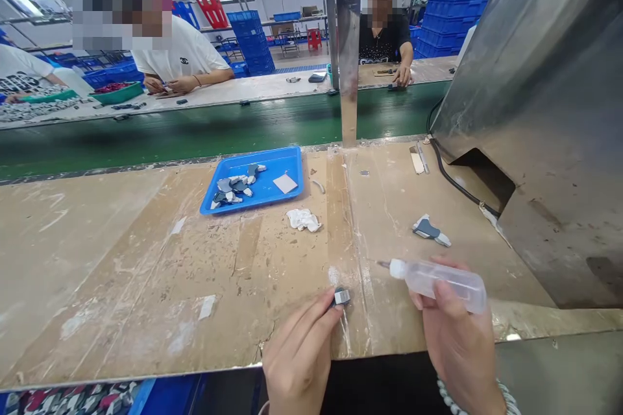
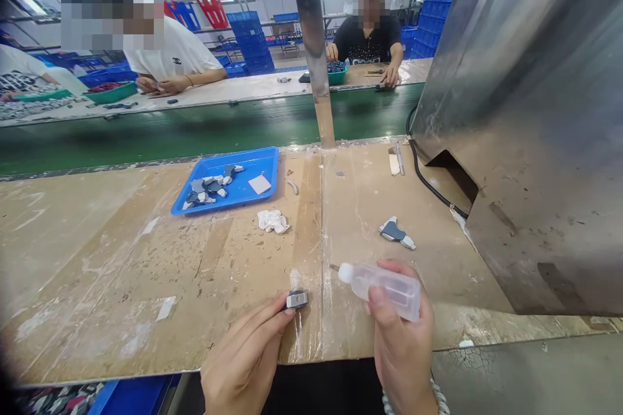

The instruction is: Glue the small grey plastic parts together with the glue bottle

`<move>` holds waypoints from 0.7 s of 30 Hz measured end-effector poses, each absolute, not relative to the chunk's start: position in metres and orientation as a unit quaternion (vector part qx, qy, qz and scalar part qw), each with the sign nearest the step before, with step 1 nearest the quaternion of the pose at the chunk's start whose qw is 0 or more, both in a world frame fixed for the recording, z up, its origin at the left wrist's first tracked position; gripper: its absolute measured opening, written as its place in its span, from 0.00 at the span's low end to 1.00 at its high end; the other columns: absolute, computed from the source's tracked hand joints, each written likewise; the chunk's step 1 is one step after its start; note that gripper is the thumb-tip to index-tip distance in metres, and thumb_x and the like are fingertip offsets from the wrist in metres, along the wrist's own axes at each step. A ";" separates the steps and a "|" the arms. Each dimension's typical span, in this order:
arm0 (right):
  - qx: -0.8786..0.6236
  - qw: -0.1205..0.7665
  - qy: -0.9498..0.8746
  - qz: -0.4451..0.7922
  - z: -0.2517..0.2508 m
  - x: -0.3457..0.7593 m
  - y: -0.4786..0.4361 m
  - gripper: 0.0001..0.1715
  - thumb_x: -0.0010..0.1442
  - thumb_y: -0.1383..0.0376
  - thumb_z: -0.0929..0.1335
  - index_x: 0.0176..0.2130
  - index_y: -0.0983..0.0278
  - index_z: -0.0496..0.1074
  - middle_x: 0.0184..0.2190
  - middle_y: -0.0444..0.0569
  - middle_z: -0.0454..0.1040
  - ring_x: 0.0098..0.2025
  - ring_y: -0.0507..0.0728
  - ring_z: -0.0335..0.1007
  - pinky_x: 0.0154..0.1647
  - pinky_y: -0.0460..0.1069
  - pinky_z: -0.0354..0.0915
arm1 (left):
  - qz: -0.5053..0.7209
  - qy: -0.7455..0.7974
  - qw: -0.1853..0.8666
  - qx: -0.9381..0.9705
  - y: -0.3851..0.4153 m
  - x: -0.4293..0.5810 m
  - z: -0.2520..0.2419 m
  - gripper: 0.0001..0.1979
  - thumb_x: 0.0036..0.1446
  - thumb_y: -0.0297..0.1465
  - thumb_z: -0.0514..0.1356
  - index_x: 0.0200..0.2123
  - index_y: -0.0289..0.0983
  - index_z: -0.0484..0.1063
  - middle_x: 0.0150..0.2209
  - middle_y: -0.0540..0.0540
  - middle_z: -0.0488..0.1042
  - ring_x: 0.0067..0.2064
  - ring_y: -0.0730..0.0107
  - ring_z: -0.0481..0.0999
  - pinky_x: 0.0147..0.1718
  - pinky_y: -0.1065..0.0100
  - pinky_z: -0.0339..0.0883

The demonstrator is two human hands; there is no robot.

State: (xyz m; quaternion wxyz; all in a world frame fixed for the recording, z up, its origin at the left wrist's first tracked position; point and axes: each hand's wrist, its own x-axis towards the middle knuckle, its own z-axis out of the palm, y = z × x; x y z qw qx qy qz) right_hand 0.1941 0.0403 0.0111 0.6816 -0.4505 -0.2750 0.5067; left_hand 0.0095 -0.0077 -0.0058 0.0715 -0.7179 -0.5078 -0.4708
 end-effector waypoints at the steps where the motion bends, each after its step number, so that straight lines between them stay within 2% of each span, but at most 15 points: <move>1: -0.448 0.690 -0.270 0.500 0.011 0.190 0.041 0.19 0.52 0.54 0.77 0.39 0.60 0.73 0.30 0.42 0.67 0.28 0.51 0.63 0.25 0.45 0.63 | -0.470 -0.508 0.070 -0.719 -0.008 0.009 -0.006 0.11 0.59 0.14 0.63 0.41 0.32 0.79 0.45 0.41 0.82 0.49 0.66 0.81 0.50 0.68 0.75; 5: -0.459 0.697 -0.305 0.459 0.006 0.182 0.041 0.17 0.54 0.53 0.75 0.36 0.62 0.73 0.37 0.47 0.68 0.28 0.52 0.64 0.20 0.45 0.60 | -0.468 -0.505 0.047 -0.723 -0.010 0.008 -0.005 0.11 0.59 0.13 0.63 0.40 0.32 0.79 0.45 0.41 0.82 0.49 0.65 0.81 0.50 0.66 0.76; 8: -0.457 0.691 -0.375 0.416 -0.001 0.182 0.037 0.15 0.56 0.54 0.74 0.35 0.62 0.73 0.36 0.49 0.69 0.34 0.56 0.68 0.28 0.48 0.65 | -0.473 -0.500 0.032 -0.724 -0.009 0.006 -0.004 0.12 0.58 0.13 0.63 0.40 0.33 0.79 0.46 0.41 0.82 0.49 0.65 0.81 0.51 0.65 0.76; 11: -0.423 0.690 -0.452 0.374 -0.006 0.180 0.033 0.10 0.59 0.57 0.73 0.35 0.60 0.74 0.34 0.47 0.70 0.38 0.57 0.69 0.35 0.50 0.66 | -0.470 -0.505 0.027 -0.724 -0.009 0.007 -0.003 0.12 0.59 0.13 0.62 0.40 0.33 0.79 0.45 0.41 0.82 0.49 0.65 0.81 0.50 0.65 0.76; 16: -0.395 0.675 -0.522 0.341 -0.006 0.177 0.033 0.08 0.59 0.59 0.73 0.37 0.60 0.74 0.34 0.46 0.71 0.41 0.57 0.68 0.42 0.51 0.64 | -0.485 -0.504 0.058 -0.713 -0.008 0.010 -0.005 0.10 0.58 0.14 0.64 0.31 0.34 0.77 0.43 0.41 0.82 0.46 0.65 0.82 0.47 0.66 0.78; 18: -0.395 0.674 -0.521 0.343 -0.007 0.178 0.033 0.08 0.59 0.59 0.73 0.37 0.60 0.74 0.34 0.46 0.71 0.41 0.57 0.68 0.41 0.51 0.65 | -0.480 -0.507 0.061 -0.713 -0.008 0.010 -0.006 0.10 0.57 0.14 0.65 0.29 0.34 0.76 0.42 0.41 0.83 0.46 0.64 0.82 0.47 0.66 0.78; 21: -0.410 0.677 -0.488 0.368 -0.009 0.181 0.032 0.09 0.61 0.57 0.72 0.36 0.60 0.74 0.34 0.46 0.70 0.37 0.57 0.68 0.35 0.50 0.65 | -0.484 -0.504 0.060 -0.713 -0.008 0.010 -0.006 0.09 0.58 0.15 0.65 0.32 0.34 0.78 0.43 0.42 0.83 0.47 0.63 0.83 0.48 0.64 0.79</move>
